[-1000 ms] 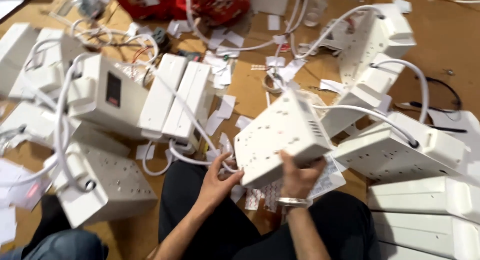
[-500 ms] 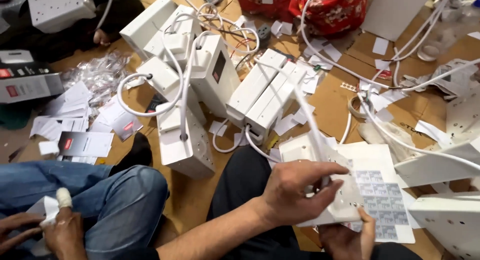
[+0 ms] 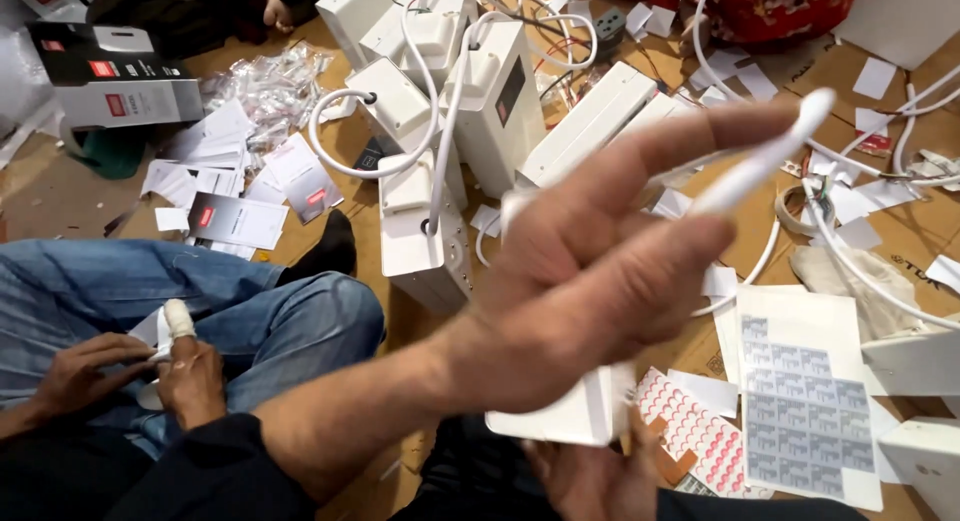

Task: The person applies technical and quality control stickers to white electronic hardware units.

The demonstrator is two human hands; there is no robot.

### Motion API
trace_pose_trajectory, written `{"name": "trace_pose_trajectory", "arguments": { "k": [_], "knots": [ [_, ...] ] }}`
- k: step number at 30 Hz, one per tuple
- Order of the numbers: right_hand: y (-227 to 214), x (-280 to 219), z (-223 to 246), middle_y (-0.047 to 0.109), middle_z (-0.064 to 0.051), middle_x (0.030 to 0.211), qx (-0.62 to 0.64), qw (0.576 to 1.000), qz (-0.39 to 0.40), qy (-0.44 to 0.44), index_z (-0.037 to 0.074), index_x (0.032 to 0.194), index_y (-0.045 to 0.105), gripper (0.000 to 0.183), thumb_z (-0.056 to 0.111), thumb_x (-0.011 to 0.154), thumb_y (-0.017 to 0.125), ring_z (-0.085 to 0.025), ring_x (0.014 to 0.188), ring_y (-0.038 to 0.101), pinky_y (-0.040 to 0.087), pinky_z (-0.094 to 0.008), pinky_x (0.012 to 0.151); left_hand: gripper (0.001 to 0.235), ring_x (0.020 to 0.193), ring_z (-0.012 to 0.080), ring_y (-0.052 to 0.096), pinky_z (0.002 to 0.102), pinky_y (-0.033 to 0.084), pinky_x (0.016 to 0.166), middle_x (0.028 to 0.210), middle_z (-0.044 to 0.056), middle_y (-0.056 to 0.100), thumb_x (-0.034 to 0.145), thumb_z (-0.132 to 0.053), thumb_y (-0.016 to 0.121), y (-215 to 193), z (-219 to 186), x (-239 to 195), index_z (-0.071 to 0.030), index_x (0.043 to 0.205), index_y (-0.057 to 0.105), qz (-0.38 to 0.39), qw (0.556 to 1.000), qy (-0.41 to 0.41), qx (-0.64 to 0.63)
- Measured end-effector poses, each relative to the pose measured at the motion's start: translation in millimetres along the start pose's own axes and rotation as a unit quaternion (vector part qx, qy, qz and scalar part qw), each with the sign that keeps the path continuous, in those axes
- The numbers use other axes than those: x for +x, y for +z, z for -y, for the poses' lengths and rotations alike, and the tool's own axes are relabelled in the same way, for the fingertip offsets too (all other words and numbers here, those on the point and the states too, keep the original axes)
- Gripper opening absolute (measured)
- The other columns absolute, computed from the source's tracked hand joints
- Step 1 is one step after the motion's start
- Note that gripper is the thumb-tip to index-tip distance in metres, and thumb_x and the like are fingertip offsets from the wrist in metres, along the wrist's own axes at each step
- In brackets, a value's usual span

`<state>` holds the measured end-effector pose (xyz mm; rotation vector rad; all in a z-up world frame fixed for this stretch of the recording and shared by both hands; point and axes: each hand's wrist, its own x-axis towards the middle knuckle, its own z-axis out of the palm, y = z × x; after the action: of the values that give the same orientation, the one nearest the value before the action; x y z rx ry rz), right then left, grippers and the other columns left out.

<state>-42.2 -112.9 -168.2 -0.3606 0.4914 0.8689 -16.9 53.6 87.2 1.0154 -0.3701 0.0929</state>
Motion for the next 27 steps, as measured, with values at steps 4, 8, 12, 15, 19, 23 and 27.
{"name": "trace_pose_trajectory", "arguments": {
  "k": [4, 8, 12, 15, 19, 23, 27],
  "knots": [
    [-12, 14, -8, 0.057, -0.019, 0.14, -0.015, 0.962, 0.239, 0.129, 0.011, 0.15, 0.039, 0.078, 0.064, 0.095, 0.054, -0.036, 0.119, 0.062, 0.053, -0.052, 0.101, 0.051, 0.047, 0.0044, 0.04, 0.021, 0.032, 0.044, 0.062, -0.004, 0.043, 0.116, -0.012, 0.046, 2, -41, 1, 0.004, 0.163, 0.03, 0.021, 0.998, -0.032, 0.053],
    [-12, 26, -12, 0.06, -0.012, 0.139, -0.245, 0.933, 0.141, 0.221, 0.009, 0.151, 0.04, 0.072, 0.045, 0.092, 0.062, -0.032, 0.121, 0.064, 0.059, -0.046, 0.097, 0.052, 0.045, 0.0032, 0.035, 0.02, 0.029, 0.042, 0.059, -0.005, 0.04, 0.116, -0.014, 0.041, 6, -77, -4, 0.009, 0.162, 0.039, 0.032, 0.991, -0.061, 0.114],
    [6, 60, -6, 0.055, -0.017, 0.145, -0.53, 0.828, 0.184, 0.028, 0.011, 0.153, 0.016, 0.102, 0.029, 0.078, 0.083, -0.032, 0.125, 0.064, 0.056, -0.047, 0.098, 0.051, 0.05, 0.0031, 0.034, 0.023, 0.027, 0.045, 0.061, -0.008, 0.038, 0.112, -0.015, 0.039, 16, -96, -16, 0.009, 0.157, 0.042, -0.002, 0.977, -0.124, 0.171],
    [71, 56, 14, 0.043, -0.017, 0.154, -0.618, 0.745, 0.211, -0.137, 0.01, 0.157, 0.006, 0.13, 0.027, 0.062, 0.095, -0.032, 0.136, 0.051, 0.047, -0.05, 0.106, 0.05, 0.05, 0.0028, 0.033, 0.023, 0.025, 0.046, 0.061, -0.008, 0.04, 0.113, -0.016, 0.043, 10, -97, -28, 0.009, 0.156, 0.043, 0.003, 0.975, -0.156, 0.156],
    [125, 47, 29, 0.04, -0.022, 0.156, -0.706, 0.581, 0.308, -0.261, 0.003, 0.158, 0.02, 0.137, 0.029, 0.053, 0.103, -0.037, 0.142, 0.041, 0.037, -0.052, 0.11, 0.05, 0.049, 0.0008, 0.031, 0.022, 0.023, 0.044, 0.061, -0.01, 0.039, 0.11, -0.016, 0.045, 5, -97, -35, 0.009, 0.153, 0.043, 0.032, 0.972, -0.211, 0.099],
    [161, 50, 25, 0.064, -0.014, 0.13, -0.689, 0.581, 0.423, -0.088, 0.004, 0.138, 0.055, 0.096, 0.035, 0.059, 0.098, -0.027, 0.123, 0.061, 0.053, -0.04, 0.101, 0.053, 0.047, 0.0006, 0.032, 0.021, 0.022, 0.041, 0.064, -0.004, 0.048, 0.104, -0.015, 0.046, 6, -103, -42, 0.012, 0.15, 0.044, 0.023, 0.959, -0.263, 0.104],
    [172, 52, 4, 0.07, -0.006, 0.111, -0.633, 0.658, 0.408, -0.004, 0.008, 0.123, 0.065, 0.068, 0.038, 0.066, 0.087, -0.017, 0.104, 0.069, 0.06, -0.032, 0.082, 0.053, 0.051, 0.0002, 0.033, 0.021, 0.024, 0.044, 0.063, -0.008, 0.043, 0.105, -0.016, 0.05, 2, -107, -51, 0.011, 0.151, 0.045, 0.021, 0.952, -0.298, 0.066]
  ]
}}
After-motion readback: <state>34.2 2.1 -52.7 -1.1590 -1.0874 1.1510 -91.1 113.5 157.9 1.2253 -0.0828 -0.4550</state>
